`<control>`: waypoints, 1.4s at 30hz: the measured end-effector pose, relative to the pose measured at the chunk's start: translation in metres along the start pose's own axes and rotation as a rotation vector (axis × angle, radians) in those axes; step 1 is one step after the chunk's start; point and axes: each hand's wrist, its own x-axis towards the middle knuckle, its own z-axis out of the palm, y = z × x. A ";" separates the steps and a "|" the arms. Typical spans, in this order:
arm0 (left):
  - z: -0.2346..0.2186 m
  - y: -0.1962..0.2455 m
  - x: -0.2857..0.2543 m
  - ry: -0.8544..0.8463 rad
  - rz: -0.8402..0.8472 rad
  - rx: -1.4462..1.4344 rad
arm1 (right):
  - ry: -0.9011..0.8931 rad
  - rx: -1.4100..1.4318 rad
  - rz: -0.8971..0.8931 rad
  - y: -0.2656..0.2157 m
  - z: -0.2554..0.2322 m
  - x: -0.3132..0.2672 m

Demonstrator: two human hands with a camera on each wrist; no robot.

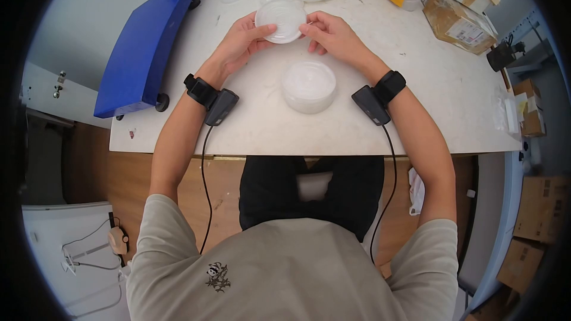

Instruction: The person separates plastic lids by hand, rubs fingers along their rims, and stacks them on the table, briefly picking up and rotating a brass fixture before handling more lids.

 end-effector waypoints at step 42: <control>-0.008 -0.004 0.004 0.195 0.030 -0.213 | 0.174 -0.575 -0.280 0.018 -0.049 0.034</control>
